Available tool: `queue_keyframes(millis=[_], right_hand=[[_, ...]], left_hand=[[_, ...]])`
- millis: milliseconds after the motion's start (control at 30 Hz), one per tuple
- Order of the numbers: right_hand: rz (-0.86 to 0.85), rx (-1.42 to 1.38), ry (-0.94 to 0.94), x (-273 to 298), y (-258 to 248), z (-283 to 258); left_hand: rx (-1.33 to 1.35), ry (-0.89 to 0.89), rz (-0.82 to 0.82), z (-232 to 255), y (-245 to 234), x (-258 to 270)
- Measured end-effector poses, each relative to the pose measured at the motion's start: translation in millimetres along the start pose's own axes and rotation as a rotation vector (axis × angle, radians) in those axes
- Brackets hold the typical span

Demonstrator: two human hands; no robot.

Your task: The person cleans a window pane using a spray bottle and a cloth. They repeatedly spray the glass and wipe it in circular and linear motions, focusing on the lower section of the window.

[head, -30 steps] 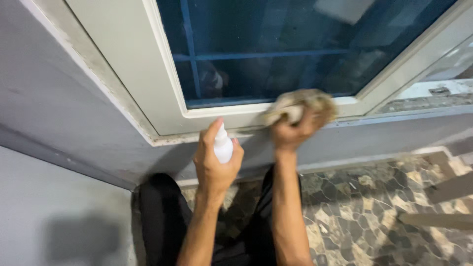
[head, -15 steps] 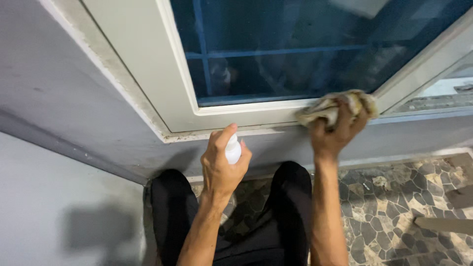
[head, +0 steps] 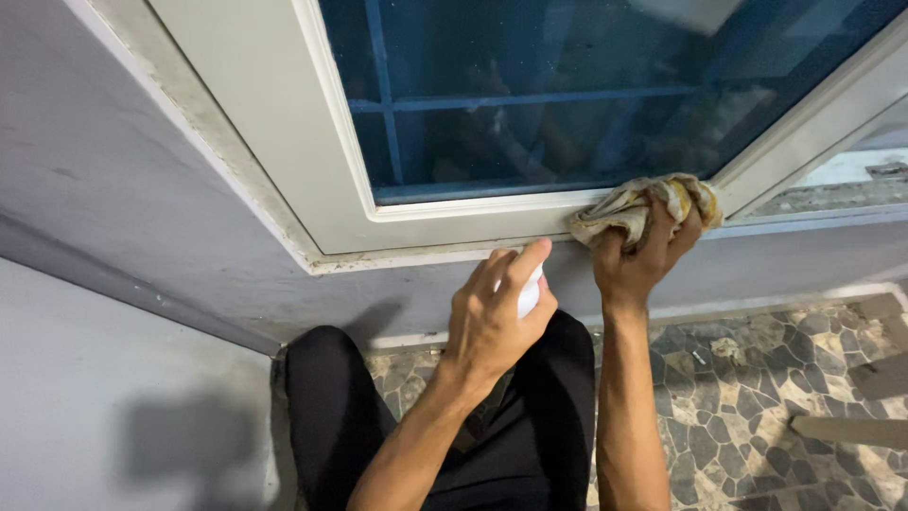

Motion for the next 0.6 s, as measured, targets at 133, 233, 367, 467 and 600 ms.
queue_keyframes(millis=[133, 233, 367, 467, 600], right_hand=[[-0.008, 0.035, -0.021, 1.0, -1.1, 3.8], [-0.023, 0.031, -0.023, 2.9, -0.6, 7.6], [-0.030, -0.017, 0.012, 7.6, 1.4, 9.5], [-0.030, 0.002, 0.023, 7.8, 2.1, 8.1], [0.003, 0.023, 0.034, 6.9, 6.3, 4.6]], left_hand=[[0.002, -0.068, 0.030, -4.3, 0.8, 1.4], [-0.017, -0.042, 0.083, -9.6, -19.2, 9.2], [-0.143, -0.076, 0.168, -22.2, -54.3, 18.9], [-0.204, -0.116, 0.183, -29.3, -74.8, 17.9], [-0.128, -0.140, 0.155, -21.6, -72.7, 14.1]])
Point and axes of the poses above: each hand's wrist, its own x-axis away from the middle knuckle, its own y-axis out of the palm, z = x × y, the point moved 1 cm from there along -x, towards the middle knuckle, and after that the axes turned 9 degrees about x, right-handed, at the moved point
